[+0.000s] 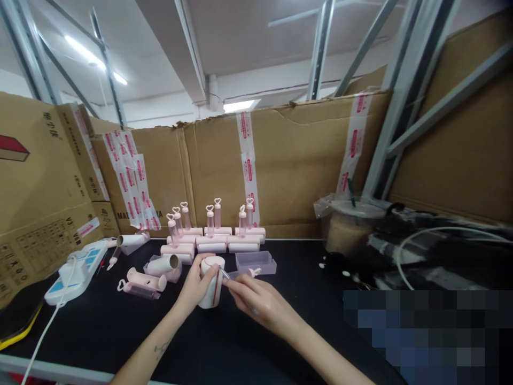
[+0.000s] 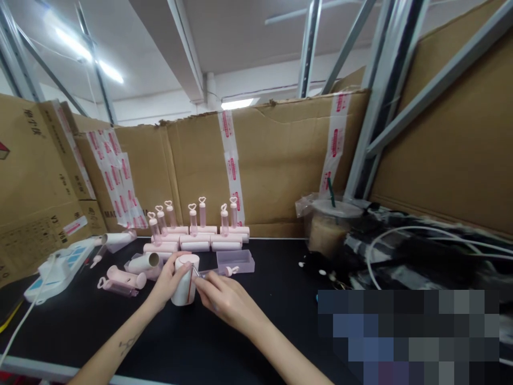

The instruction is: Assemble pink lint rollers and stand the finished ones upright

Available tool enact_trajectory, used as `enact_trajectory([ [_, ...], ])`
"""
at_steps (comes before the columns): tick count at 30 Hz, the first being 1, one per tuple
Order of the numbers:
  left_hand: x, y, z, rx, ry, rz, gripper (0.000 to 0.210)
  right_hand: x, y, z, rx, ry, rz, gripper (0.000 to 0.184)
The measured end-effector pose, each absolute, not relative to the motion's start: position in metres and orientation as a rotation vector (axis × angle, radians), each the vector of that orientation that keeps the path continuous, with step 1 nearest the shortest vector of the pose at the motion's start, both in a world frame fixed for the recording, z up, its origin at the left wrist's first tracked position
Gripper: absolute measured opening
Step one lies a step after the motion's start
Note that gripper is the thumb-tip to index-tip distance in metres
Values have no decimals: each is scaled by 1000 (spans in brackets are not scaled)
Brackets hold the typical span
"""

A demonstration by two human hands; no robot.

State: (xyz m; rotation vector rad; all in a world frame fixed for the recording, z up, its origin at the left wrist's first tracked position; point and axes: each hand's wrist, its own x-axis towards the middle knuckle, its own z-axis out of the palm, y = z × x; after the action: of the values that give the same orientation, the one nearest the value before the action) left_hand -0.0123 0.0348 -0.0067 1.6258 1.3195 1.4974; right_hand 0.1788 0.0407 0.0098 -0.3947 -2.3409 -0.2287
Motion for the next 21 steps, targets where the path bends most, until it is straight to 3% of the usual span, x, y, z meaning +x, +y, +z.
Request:
enact_trajectory([
  [9,-19,40,-5,1415,1445,1703,34,170,48,-16,-272,-2333,-569,32],
  [15,-9,41,-11,1125,1300,1684,48,160,48,-22,-235,-2337,-616,30],
  [17,-10,42,-12,1039,1241,1673,51,157,47,-20,-254,-2326,-490,29],
  [21,-24,43,-5,957,1170,1611,49,165,44,-2,-415,-2022,91,24],
])
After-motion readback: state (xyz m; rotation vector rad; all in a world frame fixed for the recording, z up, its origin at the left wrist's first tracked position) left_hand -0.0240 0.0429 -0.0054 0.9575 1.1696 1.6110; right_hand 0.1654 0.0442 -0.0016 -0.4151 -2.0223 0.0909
